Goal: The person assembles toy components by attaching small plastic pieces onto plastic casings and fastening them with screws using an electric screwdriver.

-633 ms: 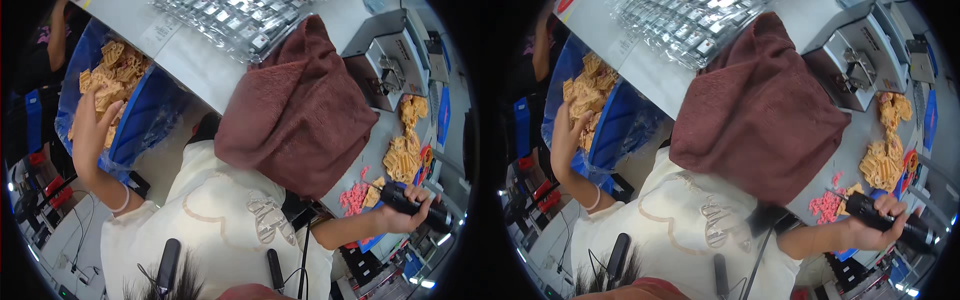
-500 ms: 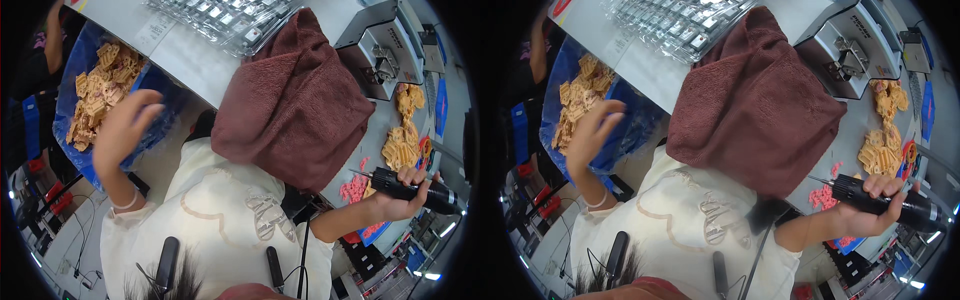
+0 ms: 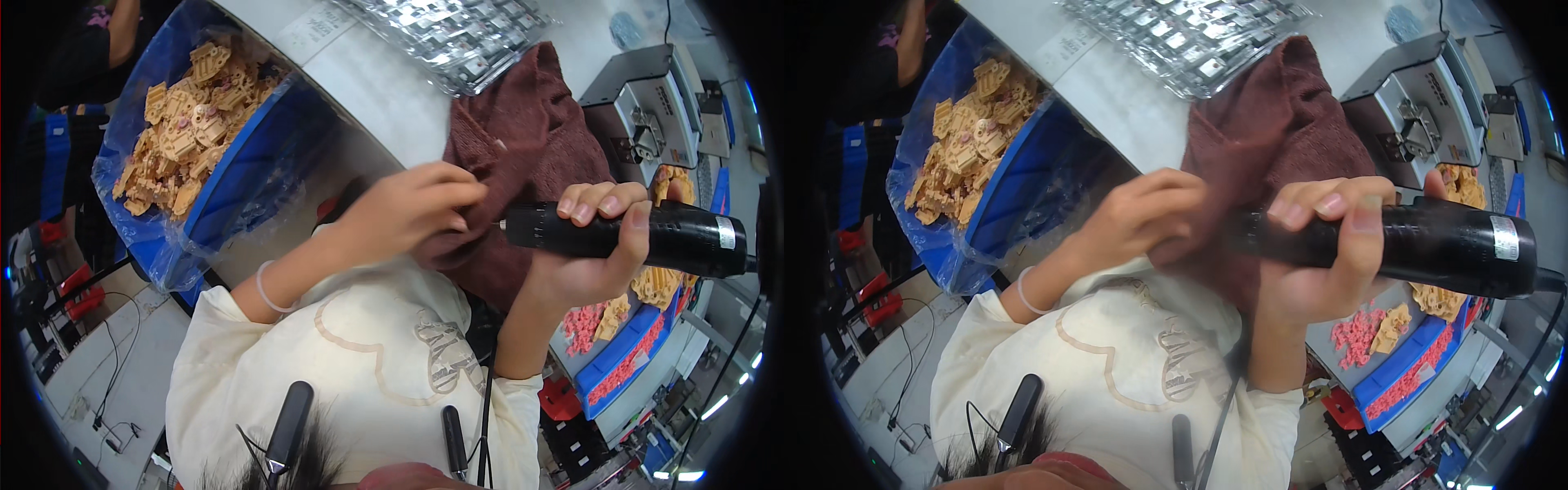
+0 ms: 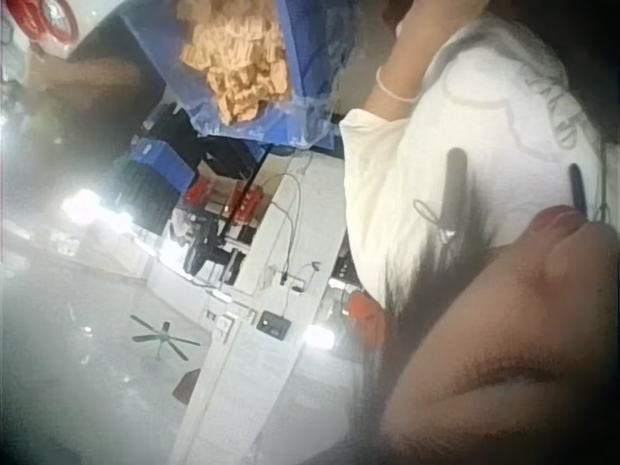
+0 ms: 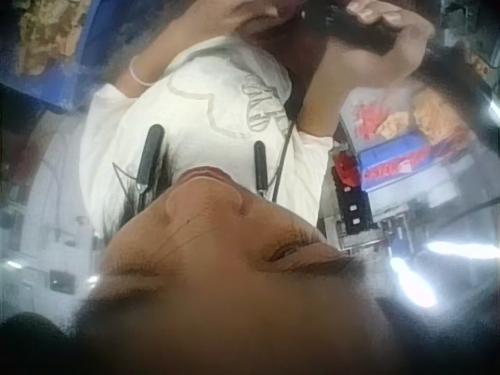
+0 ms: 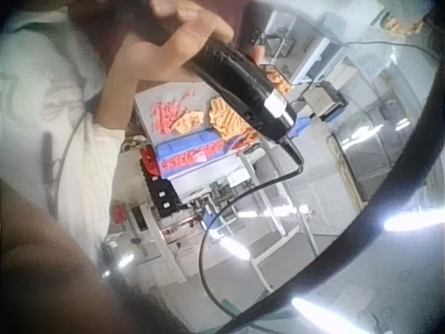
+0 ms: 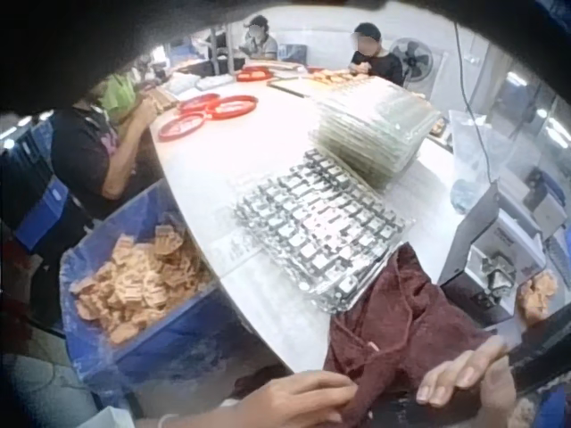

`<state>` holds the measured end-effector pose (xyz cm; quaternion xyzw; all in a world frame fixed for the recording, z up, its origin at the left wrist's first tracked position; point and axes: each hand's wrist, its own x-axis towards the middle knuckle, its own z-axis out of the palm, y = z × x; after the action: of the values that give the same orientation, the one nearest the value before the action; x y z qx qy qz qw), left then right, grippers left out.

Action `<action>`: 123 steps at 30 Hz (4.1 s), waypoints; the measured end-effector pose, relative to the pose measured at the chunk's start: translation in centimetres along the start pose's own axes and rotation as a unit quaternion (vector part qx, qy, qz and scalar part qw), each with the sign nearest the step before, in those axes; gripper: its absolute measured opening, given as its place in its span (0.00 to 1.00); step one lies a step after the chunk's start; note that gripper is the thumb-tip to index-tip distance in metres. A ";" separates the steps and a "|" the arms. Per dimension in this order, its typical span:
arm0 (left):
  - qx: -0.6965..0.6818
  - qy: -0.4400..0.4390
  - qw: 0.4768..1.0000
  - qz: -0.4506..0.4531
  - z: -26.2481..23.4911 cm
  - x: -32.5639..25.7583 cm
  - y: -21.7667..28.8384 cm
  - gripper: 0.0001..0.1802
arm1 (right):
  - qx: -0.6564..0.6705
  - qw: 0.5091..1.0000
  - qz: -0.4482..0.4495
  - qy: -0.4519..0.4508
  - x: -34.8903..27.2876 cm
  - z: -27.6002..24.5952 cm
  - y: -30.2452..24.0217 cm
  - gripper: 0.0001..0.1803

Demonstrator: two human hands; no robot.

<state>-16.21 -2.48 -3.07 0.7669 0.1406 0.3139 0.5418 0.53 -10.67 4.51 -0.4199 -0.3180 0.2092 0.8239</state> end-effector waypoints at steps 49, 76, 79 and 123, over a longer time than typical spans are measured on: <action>0.175 0.028 0.977 0.121 -0.1 4.6 0.7 0.11 | -0.384 0.907 0.169 0.025 2.9 -17.7 -6.2 0.42; 0.002 0.105 0.988 0.110 -3.2 8.0 0.9 0.13 | -0.361 0.847 0.285 -0.265 11.8 -15.6 -13.1 0.18; -0.052 0.028 0.997 0.055 0.0 9.8 2.6 0.18 | -0.297 0.773 0.380 -0.412 12.8 -10.1 -8.5 0.17; 0.193 -0.149 0.970 0.001 2.2 13.9 5.3 0.21 | -0.157 0.979 -0.023 0.125 5.4 -13.6 -12.0 0.22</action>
<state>-4.83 1.64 5.95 0.8951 0.1157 0.1637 0.3983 14.80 -21.71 10.20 -0.5598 -0.2508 0.0833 0.7854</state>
